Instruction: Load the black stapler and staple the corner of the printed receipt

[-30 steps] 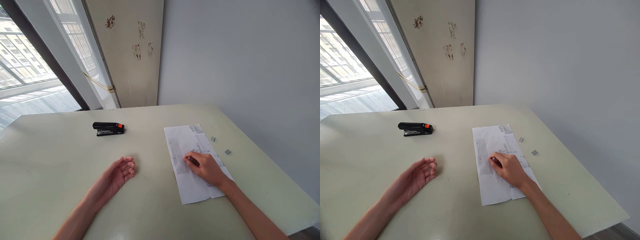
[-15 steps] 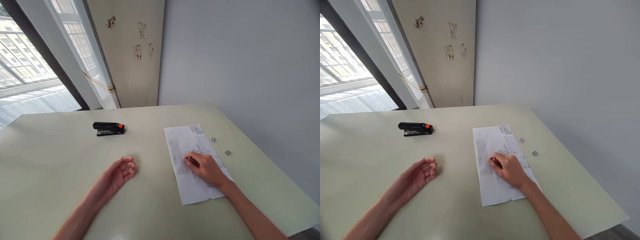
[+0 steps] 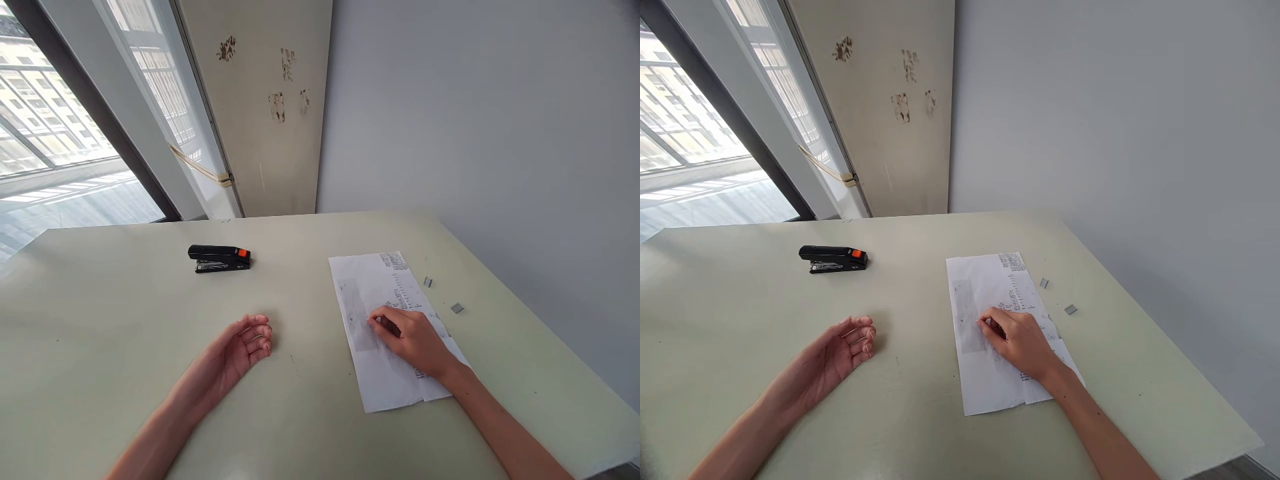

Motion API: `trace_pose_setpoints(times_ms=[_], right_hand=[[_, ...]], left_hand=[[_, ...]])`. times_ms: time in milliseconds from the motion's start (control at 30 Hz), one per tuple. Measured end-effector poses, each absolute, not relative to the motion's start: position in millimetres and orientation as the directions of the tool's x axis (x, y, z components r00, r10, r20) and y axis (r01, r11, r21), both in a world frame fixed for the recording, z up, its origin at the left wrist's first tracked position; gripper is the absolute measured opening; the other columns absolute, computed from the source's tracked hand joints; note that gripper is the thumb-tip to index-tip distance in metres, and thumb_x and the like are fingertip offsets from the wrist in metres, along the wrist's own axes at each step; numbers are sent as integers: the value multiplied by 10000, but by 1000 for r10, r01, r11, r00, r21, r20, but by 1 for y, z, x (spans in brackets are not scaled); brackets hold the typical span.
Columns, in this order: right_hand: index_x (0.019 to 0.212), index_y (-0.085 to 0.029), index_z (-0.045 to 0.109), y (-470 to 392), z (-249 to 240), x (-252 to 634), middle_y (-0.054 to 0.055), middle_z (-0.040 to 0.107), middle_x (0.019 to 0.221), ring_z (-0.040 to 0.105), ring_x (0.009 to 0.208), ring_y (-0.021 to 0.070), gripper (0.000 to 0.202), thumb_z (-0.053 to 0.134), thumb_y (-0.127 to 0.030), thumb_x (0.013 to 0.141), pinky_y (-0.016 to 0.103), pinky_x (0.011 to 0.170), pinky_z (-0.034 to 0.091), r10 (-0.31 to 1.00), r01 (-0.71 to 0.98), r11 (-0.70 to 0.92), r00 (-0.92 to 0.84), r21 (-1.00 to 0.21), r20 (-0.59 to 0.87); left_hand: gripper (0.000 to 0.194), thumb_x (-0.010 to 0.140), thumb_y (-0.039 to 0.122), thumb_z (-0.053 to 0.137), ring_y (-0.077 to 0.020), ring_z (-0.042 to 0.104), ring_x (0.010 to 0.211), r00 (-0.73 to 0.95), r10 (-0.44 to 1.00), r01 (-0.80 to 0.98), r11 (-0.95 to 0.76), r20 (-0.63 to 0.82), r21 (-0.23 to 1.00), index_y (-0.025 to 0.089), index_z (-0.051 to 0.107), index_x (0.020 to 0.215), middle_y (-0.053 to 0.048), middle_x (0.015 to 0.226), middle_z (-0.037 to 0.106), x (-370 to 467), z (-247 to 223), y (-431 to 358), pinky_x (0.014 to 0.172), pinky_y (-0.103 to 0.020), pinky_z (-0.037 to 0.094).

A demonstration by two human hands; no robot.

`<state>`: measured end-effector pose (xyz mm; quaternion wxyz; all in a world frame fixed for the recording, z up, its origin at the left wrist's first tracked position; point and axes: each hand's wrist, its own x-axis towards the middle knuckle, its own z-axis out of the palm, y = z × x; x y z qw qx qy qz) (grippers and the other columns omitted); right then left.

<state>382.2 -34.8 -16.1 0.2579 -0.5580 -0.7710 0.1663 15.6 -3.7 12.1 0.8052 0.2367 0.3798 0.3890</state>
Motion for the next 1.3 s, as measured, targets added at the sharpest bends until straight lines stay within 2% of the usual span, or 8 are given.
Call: trace_pose_setpoints(times_ms=[200,500,700,833,967,1033,1133,1300], right_hand=[[933,-256,642,-35,-15,382,-18,641,677,559,578,150,276,467,-417,1072,277,586,461,953,753,302,-224,-584,203],[926,-259,666,-31,-14,390,-44,537,625,472,539,132,264,506,-436,1040,259,563,416,970,784,186,-49,-592,239],[859,-224,695,-25,-2,419,-46,509,583,454,526,130,321,606,-514,965,267,559,406,879,750,7,310,-662,361],[872,-213,704,-31,4,449,-15,589,633,490,560,149,350,620,-546,934,288,579,420,741,671,-155,565,-725,364],[889,-212,689,-50,-4,470,44,690,773,596,649,190,334,594,-530,927,352,702,476,679,722,-266,611,-638,408],[974,-210,691,-61,-12,477,90,722,935,637,710,209,361,602,-555,914,377,731,492,700,767,-298,581,-569,416],[1157,-215,674,-74,-26,482,149,677,1196,679,814,239,513,620,-647,886,390,711,513,755,787,-348,557,-510,345],[1232,-237,655,-77,-41,484,121,720,1133,685,892,297,569,602,-683,882,422,713,528,794,815,-352,520,-461,314]], left_hand=[[193,1002,260,650,-192,661,890,409,804,-446,589,-431,674,118,775,1039,-103,973,690,14,11,-4,861,-319,615],[174,990,256,671,-194,674,899,427,796,-450,599,-430,662,133,781,1044,-103,987,700,12,7,-1,863,-317,624],[160,975,240,685,-197,671,904,413,801,-461,594,-433,660,126,785,1028,-108,980,699,12,8,-1,865,-321,627],[163,980,249,682,-195,668,920,412,803,-459,591,-431,663,133,782,1035,-100,992,696,10,7,0,872,-321,625],[179,996,267,665,-197,665,938,423,799,-454,595,-427,664,141,780,1050,-99,1001,695,9,6,-1,883,-318,616],[178,997,265,659,-197,663,934,427,797,-451,597,-428,663,144,779,1050,-101,999,695,9,6,-1,884,-320,613],[185,999,269,654,-197,658,923,433,792,-441,603,-431,665,142,776,1054,-100,991,692,10,7,-2,882,-322,609],[199,1004,286,647,-190,650,906,434,793,-431,599,-427,675,139,773,1051,-93,976,686,10,8,-2,879,-316,603]])
